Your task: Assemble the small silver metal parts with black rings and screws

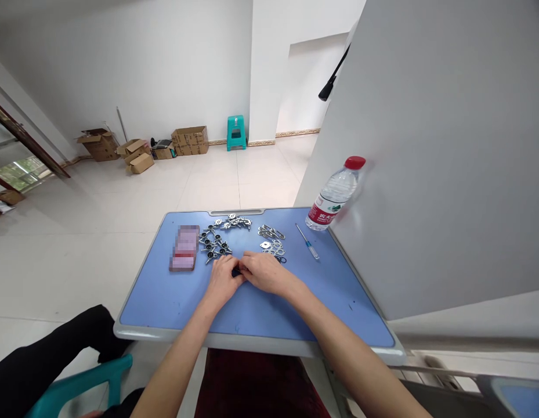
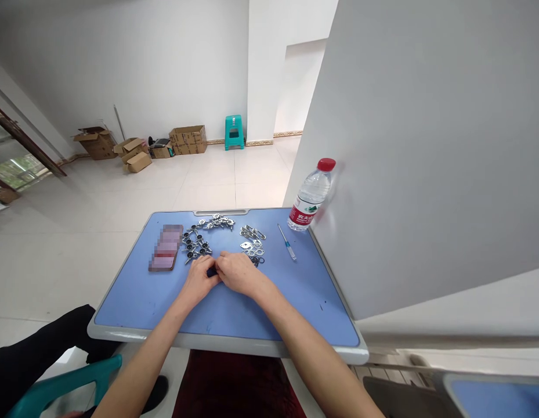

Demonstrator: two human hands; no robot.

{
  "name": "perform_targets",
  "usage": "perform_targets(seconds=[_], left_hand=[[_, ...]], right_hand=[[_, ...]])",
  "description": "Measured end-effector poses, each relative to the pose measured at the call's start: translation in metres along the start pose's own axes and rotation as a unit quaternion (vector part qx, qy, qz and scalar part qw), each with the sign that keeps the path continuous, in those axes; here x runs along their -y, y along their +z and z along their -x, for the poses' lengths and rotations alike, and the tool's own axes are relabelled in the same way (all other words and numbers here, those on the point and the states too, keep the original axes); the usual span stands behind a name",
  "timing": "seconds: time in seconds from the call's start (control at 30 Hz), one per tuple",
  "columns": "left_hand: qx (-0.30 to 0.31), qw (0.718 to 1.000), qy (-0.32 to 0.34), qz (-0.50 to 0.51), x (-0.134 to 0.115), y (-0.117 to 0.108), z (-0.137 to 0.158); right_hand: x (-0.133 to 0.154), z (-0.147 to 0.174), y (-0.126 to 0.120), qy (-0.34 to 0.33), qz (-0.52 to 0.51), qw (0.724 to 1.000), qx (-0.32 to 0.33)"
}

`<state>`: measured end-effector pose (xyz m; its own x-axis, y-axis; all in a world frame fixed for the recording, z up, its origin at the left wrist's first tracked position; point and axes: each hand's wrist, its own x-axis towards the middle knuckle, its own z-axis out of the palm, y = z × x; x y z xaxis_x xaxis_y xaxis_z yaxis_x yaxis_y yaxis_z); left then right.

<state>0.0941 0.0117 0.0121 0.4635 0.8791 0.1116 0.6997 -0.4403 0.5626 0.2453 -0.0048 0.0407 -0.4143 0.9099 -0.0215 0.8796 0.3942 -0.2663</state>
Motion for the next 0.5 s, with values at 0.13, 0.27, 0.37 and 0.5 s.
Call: perform_targets(seconds=[0.13, 0.27, 0.37, 0.5], left_hand=[[-0.001, 1.0, -0.002, 0.03, -0.001, -0.001, 0.001], [0.003, 0.998, -0.007, 0.065, -0.002, -0.003, 0.002], [0.003, 0.997, -0.011, 0.075, -0.002, -0.003, 0.002], [-0.001, 0.997, -0.011, 0.078, -0.001, -0.003, 0.002]], right_hand=[[-0.011, 0.004, -0.008, 0.021, -0.09, 0.995, -0.044], [-0.029, 0.012, -0.021, 0.071, -0.102, 0.991, -0.05], [-0.038, 0.015, -0.024, 0.107, -0.063, 0.992, 0.007], [-0.039, 0.016, -0.022, 0.108, -0.044, 0.992, 0.037]])
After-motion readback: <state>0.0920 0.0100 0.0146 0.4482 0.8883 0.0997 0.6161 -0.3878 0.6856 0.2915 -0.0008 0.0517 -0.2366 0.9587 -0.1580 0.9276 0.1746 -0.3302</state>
